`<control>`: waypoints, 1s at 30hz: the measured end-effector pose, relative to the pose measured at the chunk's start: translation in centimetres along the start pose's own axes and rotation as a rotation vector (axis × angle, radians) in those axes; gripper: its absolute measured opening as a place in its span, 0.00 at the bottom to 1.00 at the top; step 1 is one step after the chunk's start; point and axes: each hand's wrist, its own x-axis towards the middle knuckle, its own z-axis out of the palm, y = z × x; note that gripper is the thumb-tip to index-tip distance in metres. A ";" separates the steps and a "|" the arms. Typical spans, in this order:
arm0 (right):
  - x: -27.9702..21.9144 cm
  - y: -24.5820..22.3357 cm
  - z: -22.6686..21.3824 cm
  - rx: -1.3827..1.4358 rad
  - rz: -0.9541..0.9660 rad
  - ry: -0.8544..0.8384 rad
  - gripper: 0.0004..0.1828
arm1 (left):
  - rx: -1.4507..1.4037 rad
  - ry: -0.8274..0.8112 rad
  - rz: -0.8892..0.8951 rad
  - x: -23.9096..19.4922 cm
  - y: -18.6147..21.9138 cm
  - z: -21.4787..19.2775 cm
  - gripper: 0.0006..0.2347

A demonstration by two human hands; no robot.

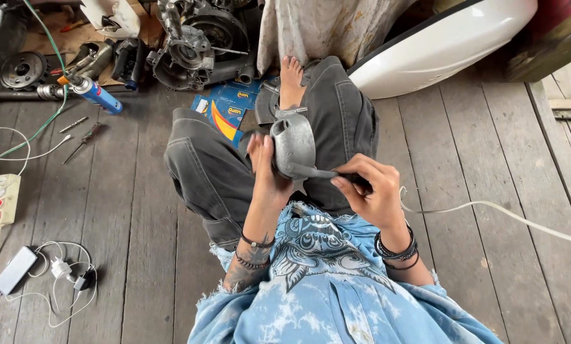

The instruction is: Scraping old gasket material and debris from a motorcycle engine component using a small handheld tool.

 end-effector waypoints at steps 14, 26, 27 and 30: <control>-0.4 0.1 0.6 0.027 0.027 0.000 0.14 | 0.022 0.013 -0.128 -2.9 1.4 4.0 0.26; 0.7 0.6 -0.5 -0.052 0.011 0.021 0.15 | 0.006 -0.022 -0.170 -1.3 0.9 3.7 0.29; 0.9 0.7 -0.6 -0.056 0.007 0.031 0.15 | -0.015 -0.018 -0.180 -1.2 0.9 3.7 0.29; 0.1 0.8 -0.4 -0.052 0.004 -0.027 0.13 | -0.014 -0.023 -0.179 -0.8 1.1 3.4 0.31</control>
